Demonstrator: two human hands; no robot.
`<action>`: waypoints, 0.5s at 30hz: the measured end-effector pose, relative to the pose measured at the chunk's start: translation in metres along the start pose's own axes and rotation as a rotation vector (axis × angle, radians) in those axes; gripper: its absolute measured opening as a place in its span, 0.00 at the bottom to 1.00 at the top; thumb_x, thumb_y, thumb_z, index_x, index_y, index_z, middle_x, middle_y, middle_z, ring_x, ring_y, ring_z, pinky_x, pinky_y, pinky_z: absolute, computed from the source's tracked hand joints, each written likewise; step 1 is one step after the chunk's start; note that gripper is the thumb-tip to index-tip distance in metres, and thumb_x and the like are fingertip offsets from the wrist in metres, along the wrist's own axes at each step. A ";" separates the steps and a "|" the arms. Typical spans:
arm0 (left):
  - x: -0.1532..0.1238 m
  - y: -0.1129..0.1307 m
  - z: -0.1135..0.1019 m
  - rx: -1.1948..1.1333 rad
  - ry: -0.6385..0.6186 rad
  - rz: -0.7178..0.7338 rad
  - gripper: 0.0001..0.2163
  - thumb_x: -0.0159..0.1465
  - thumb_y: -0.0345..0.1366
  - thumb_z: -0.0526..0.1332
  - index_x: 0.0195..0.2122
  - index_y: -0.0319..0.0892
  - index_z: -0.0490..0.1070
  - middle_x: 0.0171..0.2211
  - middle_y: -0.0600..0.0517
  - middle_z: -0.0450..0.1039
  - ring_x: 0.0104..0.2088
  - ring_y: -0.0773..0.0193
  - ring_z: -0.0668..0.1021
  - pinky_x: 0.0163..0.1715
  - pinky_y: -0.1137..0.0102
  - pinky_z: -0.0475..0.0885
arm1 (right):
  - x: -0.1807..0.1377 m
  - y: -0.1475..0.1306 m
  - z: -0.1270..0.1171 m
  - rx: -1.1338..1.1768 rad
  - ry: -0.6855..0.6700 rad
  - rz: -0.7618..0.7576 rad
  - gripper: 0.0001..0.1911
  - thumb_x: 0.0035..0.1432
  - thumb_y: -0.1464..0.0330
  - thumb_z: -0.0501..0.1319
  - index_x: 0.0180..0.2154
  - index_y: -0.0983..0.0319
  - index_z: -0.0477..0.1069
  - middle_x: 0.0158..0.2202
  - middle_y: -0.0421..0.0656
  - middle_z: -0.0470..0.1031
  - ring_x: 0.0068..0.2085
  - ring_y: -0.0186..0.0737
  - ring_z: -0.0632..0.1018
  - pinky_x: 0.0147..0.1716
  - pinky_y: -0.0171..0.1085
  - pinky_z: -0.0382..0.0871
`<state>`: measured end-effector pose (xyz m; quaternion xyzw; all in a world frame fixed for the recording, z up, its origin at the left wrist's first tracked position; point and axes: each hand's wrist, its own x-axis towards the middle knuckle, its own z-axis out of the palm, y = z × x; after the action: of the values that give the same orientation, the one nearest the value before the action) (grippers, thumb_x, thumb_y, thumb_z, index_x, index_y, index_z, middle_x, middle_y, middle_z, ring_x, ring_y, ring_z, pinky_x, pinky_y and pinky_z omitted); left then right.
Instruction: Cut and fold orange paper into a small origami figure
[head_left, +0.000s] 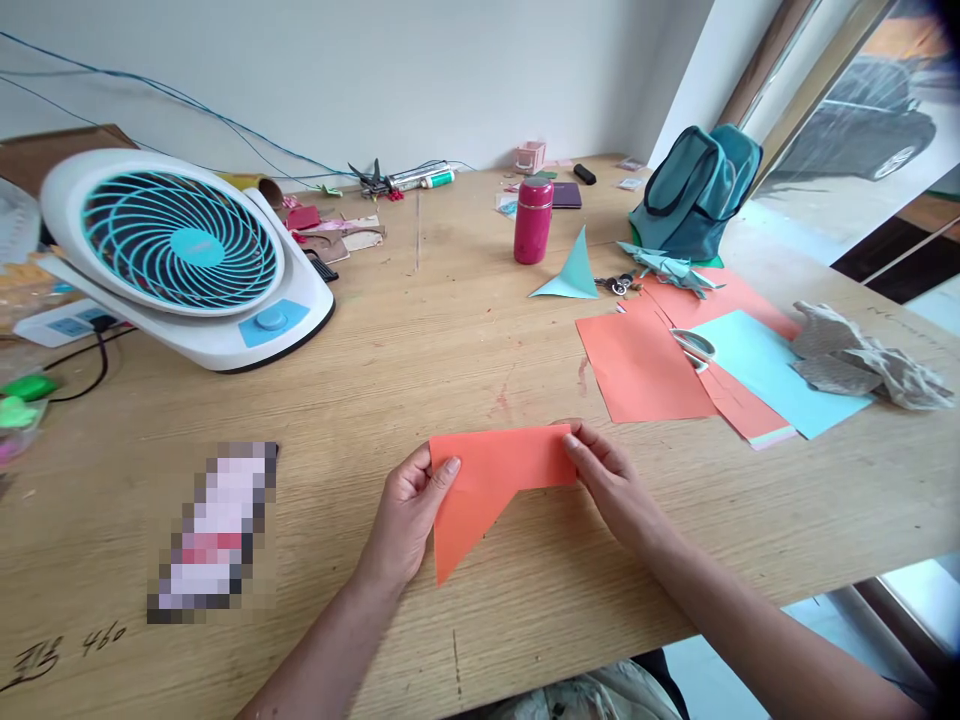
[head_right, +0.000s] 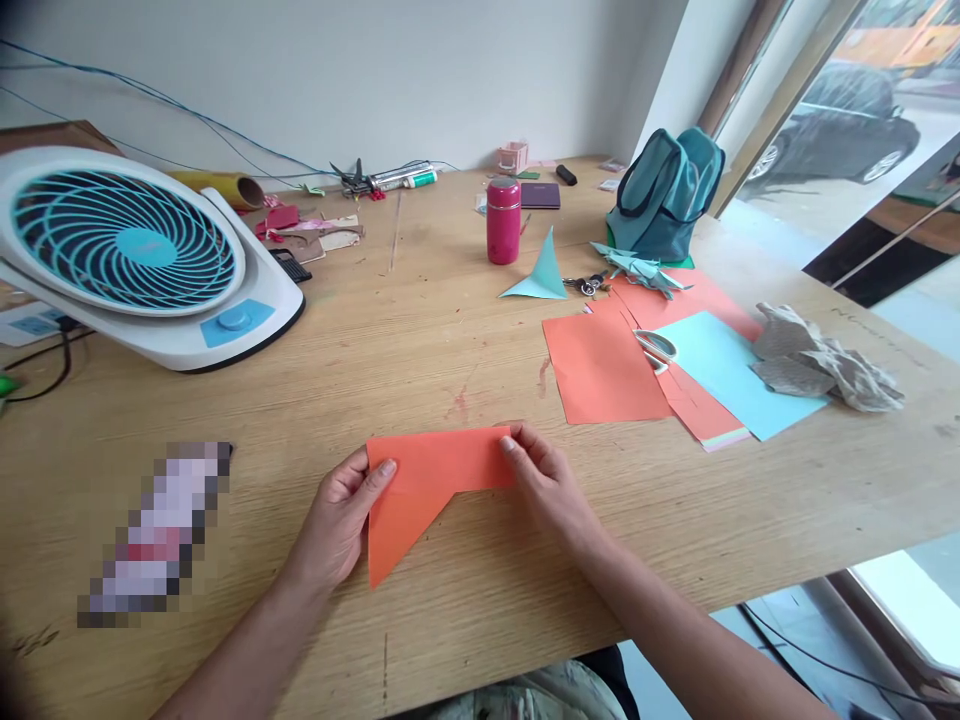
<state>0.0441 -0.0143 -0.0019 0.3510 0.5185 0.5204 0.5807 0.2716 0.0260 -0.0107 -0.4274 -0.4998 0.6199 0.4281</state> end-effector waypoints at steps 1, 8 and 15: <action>0.000 0.001 0.000 -0.005 0.007 0.000 0.14 0.59 0.45 0.69 0.40 0.42 0.75 0.34 0.51 0.79 0.31 0.65 0.78 0.31 0.73 0.72 | 0.000 0.001 -0.002 -0.004 0.033 -0.015 0.16 0.65 0.52 0.59 0.39 0.57 0.72 0.33 0.40 0.73 0.33 0.36 0.73 0.35 0.35 0.71; 0.017 -0.005 -0.005 0.122 -0.025 0.041 0.16 0.63 0.43 0.65 0.49 0.44 0.69 0.42 0.49 0.78 0.38 0.63 0.80 0.39 0.69 0.75 | -0.007 0.002 -0.010 -0.166 0.155 -0.180 0.13 0.69 0.57 0.55 0.46 0.58 0.70 0.33 0.40 0.72 0.31 0.36 0.73 0.33 0.36 0.70; 0.019 0.002 -0.006 0.841 0.183 0.604 0.16 0.69 0.36 0.56 0.57 0.45 0.65 0.57 0.43 0.70 0.58 0.56 0.73 0.57 0.58 0.70 | -0.043 -0.010 0.005 -0.884 -0.102 -0.624 0.11 0.70 0.72 0.50 0.47 0.59 0.69 0.30 0.42 0.72 0.30 0.38 0.73 0.31 0.37 0.65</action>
<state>0.0359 0.0038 -0.0055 0.6409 0.6068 0.4399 0.1660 0.2793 -0.0151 0.0042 -0.3673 -0.8362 0.2143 0.3464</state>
